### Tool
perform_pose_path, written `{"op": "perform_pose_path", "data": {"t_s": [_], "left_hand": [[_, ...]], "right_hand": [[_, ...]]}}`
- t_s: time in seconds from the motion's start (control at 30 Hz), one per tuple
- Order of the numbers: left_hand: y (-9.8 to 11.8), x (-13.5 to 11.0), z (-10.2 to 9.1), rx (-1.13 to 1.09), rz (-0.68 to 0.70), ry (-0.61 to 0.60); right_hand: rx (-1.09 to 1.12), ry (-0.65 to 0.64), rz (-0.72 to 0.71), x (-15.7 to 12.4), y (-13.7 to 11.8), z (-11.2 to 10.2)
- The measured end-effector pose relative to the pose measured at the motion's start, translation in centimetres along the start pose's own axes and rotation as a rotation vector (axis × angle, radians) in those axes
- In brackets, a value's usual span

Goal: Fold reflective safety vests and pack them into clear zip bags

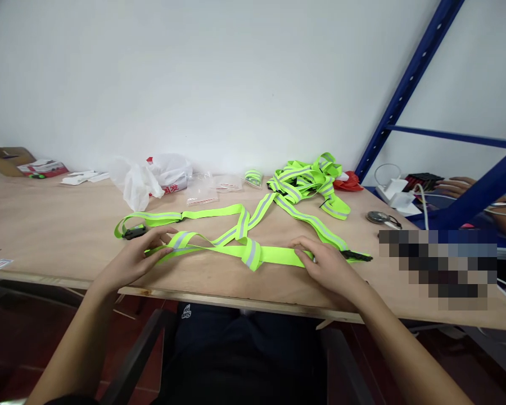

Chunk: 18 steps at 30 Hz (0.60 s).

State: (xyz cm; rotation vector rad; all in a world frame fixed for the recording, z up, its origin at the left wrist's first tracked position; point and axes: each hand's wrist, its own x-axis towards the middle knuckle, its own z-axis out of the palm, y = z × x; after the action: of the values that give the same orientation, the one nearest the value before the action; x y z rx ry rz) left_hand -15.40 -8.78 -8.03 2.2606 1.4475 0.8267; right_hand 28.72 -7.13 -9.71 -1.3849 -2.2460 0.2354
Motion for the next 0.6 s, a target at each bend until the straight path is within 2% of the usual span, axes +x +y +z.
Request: {"op": "perform_pose_path", "data": {"t_s": [0.13,0.23,0.43,0.53,0.6], "left_hand": [[-0.3,0.2,0.1,0.114,0.078,0.059],[-0.5,0.0,0.0,0.204,0.116,0.068],[-0.4,-1.4,0.0,0.359,0.157,-0.035],[-0.7,-1.8,0.3,0.43,0.181,-0.013],[-1.0,-2.0,0.3,0.454,0.218,0.045]], "right_hand": [[-0.036,-0.087,0.012,0.3,-0.1,-0.1],[-0.164,-0.131,-0.067,-0.2,0.0,0.2],[-0.461,0.005,-0.239,-2.0,1.0,0.5],[-0.525,0.014,-0.336,-2.4,1.2,-0.1],[-0.563,-0.004,-0.384,-2.4,1.3,-0.7]]}}
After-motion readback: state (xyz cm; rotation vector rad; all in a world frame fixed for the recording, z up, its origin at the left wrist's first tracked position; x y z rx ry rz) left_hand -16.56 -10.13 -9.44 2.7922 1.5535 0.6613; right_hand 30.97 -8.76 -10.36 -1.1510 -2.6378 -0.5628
